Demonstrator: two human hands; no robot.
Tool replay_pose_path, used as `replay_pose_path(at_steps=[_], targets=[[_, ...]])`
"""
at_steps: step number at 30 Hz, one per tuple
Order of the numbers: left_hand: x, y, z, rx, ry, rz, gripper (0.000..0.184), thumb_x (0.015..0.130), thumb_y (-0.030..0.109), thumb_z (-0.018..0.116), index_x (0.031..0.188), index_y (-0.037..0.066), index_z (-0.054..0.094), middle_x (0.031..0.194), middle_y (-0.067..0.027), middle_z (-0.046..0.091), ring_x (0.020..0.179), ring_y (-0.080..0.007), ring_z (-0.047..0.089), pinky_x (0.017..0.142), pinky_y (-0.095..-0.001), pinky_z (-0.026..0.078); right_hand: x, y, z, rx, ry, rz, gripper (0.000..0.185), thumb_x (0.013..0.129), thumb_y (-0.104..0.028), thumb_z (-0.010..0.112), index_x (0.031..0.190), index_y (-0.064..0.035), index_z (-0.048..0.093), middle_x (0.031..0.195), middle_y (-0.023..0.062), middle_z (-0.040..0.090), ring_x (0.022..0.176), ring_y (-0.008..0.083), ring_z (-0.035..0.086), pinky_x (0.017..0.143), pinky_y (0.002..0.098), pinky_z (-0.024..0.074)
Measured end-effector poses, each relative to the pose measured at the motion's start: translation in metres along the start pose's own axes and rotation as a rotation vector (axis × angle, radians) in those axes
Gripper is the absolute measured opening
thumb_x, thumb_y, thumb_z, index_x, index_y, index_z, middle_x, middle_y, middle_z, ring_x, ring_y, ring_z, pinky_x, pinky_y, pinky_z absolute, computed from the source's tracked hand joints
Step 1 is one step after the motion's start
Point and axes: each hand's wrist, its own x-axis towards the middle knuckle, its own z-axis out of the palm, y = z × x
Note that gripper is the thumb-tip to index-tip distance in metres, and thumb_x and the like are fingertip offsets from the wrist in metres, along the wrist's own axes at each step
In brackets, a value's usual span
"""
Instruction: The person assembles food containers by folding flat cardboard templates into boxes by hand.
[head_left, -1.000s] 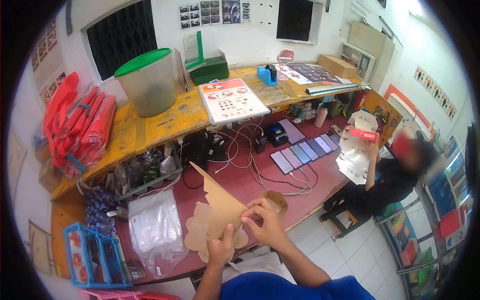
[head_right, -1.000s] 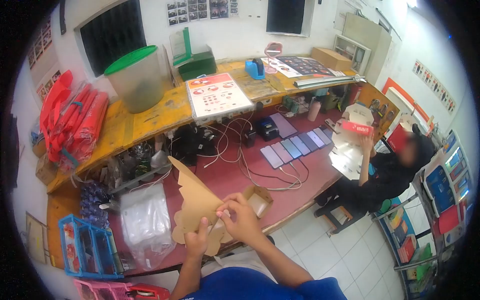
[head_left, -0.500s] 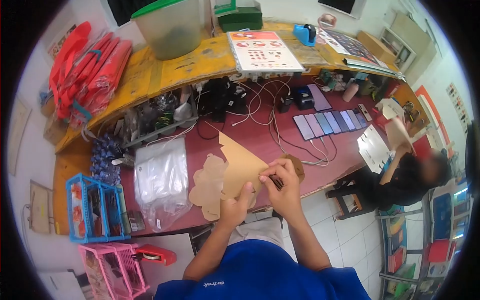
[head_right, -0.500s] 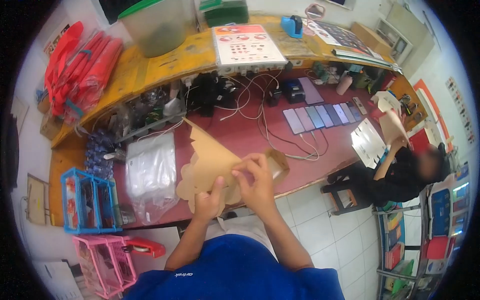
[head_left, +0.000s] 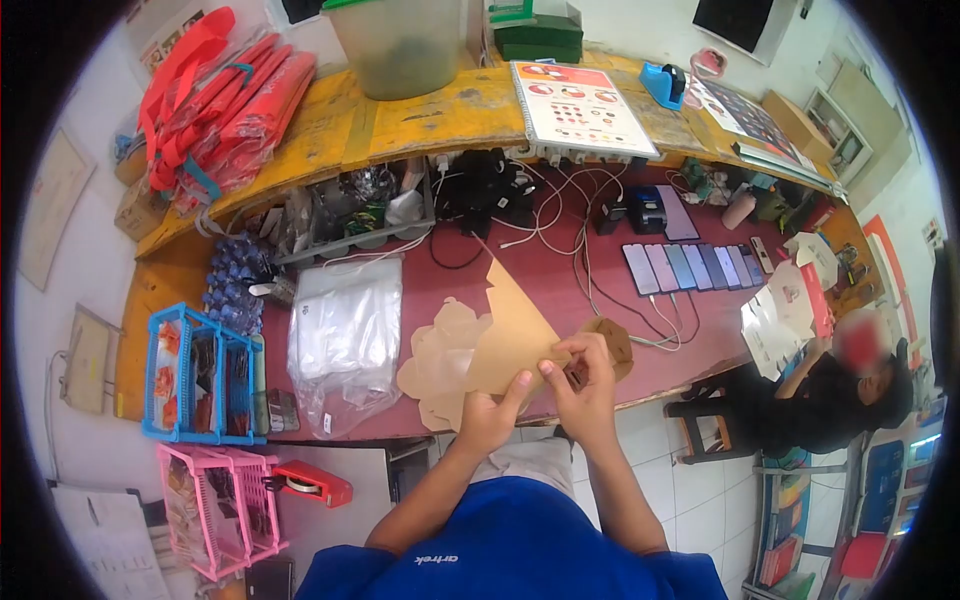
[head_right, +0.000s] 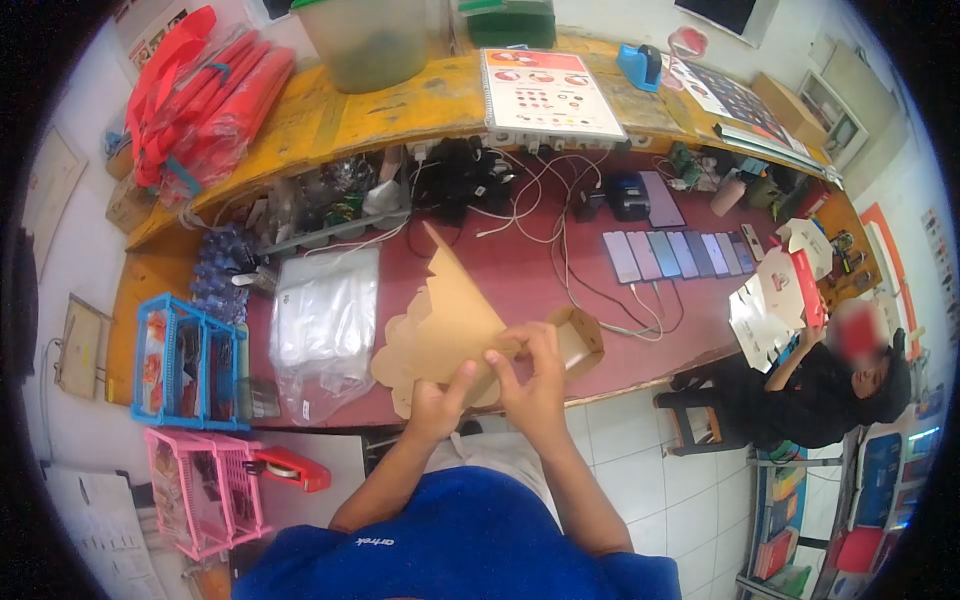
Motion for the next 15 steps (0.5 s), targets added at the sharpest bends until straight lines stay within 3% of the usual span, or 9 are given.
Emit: replay_pose_path(at_steps=[6, 8, 11, 15], targets=[[0.002, 0.017, 0.004, -0.064, -0.017, 0.003, 0.025, 0.102, 0.009, 0.067, 0.125, -0.002, 0.066, 0.116, -0.0055, 0.07, 0.104, -0.0116, 0.065, 0.089, -0.0275, 0.053, -0.003, 0.01, 0.003, 0.071, 0.009, 0.038, 0.033, 0.09, 0.001, 0.077, 0.114, -0.005, 0.055, 0.102, -0.0004, 0.055, 0.087, 0.0085, 0.049, 0.08, 0.0232, 0.0449], [0.001, 0.015, -0.002, 0.056, -0.03, -0.028, 0.026, 0.1, 0.005, 0.069, 0.124, -0.002, 0.066, 0.115, -0.0062, 0.071, 0.105, -0.0125, 0.066, 0.089, -0.0281, 0.054, -0.006, 0.013, 0.005, 0.101, 0.007, 0.064, 0.035, 0.09, 0.001, 0.078, 0.115, -0.0051, 0.055, 0.1, -0.0009, 0.056, 0.087, 0.0083, 0.049, 0.08, 0.0232, 0.0447], [-0.001, 0.01, -0.009, -0.089, -0.003, -0.028, 0.027, 0.098, 0.004, 0.071, 0.124, -0.002, 0.066, 0.115, -0.0065, 0.072, 0.105, -0.0132, 0.067, 0.089, -0.0285, 0.054, -0.009, 0.016, 0.01, 0.088, 0.009, 0.032, 0.037, 0.086, -0.001, 0.082, 0.112, -0.0046, 0.056, 0.097, 0.0005, 0.057, 0.087, 0.01, 0.05, 0.079, 0.0251, 0.0452], [-0.011, -0.004, -0.026, -0.035, 0.051, -0.077, 0.03, 0.097, 0.004, 0.072, 0.125, -0.002, 0.065, 0.117, -0.0075, 0.071, 0.105, -0.0142, 0.068, 0.089, -0.029, 0.055, -0.009, 0.01, 0.017, 0.026, 0.018, -0.072, 0.028, 0.083, -0.008, 0.084, 0.1, -0.0031, 0.062, 0.092, 0.0029, 0.056, 0.081, 0.0146, 0.052, 0.075, 0.0278, 0.0442]])
